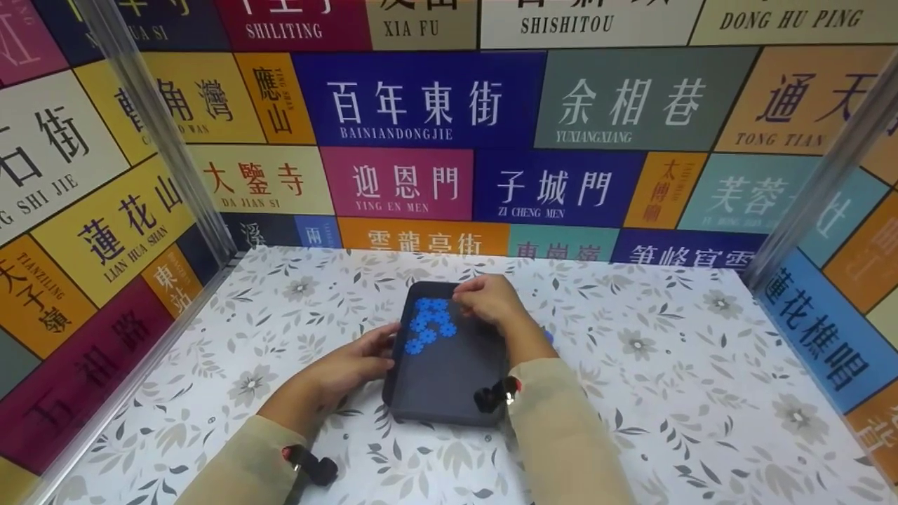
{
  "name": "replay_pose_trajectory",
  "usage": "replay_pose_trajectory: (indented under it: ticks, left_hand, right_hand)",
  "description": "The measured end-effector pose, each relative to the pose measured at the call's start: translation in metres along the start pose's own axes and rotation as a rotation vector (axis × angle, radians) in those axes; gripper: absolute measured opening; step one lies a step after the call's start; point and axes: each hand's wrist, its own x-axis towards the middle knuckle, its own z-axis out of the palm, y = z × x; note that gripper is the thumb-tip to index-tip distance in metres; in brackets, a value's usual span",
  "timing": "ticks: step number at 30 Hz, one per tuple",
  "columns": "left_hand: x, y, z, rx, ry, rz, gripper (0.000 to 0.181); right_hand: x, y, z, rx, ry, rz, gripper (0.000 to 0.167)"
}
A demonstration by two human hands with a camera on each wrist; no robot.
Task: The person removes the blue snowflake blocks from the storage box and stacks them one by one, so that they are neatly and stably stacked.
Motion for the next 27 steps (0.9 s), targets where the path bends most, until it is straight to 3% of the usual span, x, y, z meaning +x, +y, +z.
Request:
replay_pose_trajectory:
  ticks: [7,15,27]
  left_hand:
    - [0.000,-0.001,0.003,-0.017,-0.010,-0.003,0.075]
    - [0.000,0.001,0.005,-0.025,-0.016,0.016,0.075]
    - [0.002,-0.001,0.000,-0.015,-0.009,0.001,0.076]
  right_hand:
    - [0.008,0.010,0.009,-0.037,-0.050,0.015,0.029]
    - [0.011,0.016,0.013,-0.160,-0.097,-0.004,0.029]
    - [0.011,0.021,0.016,-0.357,-0.176,-0.078,0.041]
